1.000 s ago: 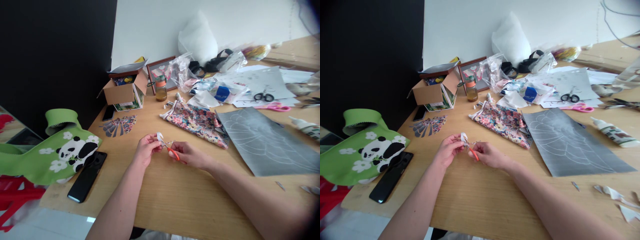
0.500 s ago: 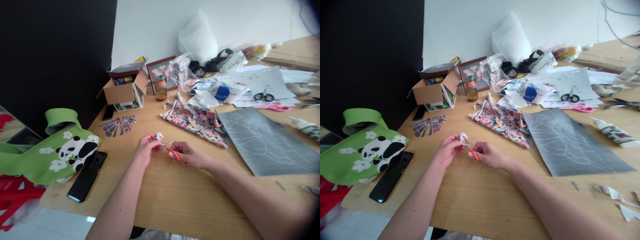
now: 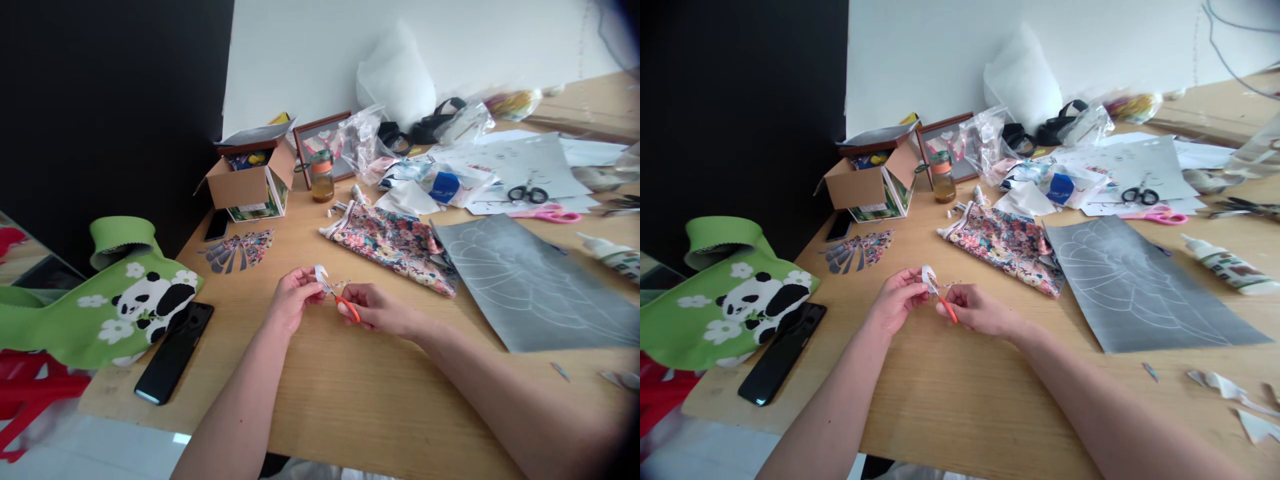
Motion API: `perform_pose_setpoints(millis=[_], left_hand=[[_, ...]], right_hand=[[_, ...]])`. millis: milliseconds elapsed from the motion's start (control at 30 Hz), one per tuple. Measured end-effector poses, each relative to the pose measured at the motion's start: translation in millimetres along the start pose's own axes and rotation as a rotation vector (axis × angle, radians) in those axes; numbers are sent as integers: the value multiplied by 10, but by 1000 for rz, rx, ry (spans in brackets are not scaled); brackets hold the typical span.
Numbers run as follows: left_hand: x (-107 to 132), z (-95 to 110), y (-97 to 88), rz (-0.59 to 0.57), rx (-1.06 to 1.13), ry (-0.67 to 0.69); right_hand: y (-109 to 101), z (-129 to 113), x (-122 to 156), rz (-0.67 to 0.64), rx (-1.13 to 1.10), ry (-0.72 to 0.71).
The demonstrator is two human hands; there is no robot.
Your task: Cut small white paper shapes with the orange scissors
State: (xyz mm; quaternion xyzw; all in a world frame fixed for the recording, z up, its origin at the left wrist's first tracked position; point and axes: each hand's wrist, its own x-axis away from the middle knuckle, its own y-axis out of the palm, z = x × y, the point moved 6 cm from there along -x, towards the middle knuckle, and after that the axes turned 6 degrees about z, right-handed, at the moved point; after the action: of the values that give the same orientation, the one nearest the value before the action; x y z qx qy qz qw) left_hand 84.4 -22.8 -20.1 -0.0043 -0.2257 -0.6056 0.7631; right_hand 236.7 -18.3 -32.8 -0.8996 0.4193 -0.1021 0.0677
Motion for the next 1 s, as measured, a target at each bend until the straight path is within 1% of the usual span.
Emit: perform_pose_setpoints(millis=[1000], left_hand=[[3,17,-6,9,-9,7]], right_hand=[[-8,-58,-4,43,6,12]])
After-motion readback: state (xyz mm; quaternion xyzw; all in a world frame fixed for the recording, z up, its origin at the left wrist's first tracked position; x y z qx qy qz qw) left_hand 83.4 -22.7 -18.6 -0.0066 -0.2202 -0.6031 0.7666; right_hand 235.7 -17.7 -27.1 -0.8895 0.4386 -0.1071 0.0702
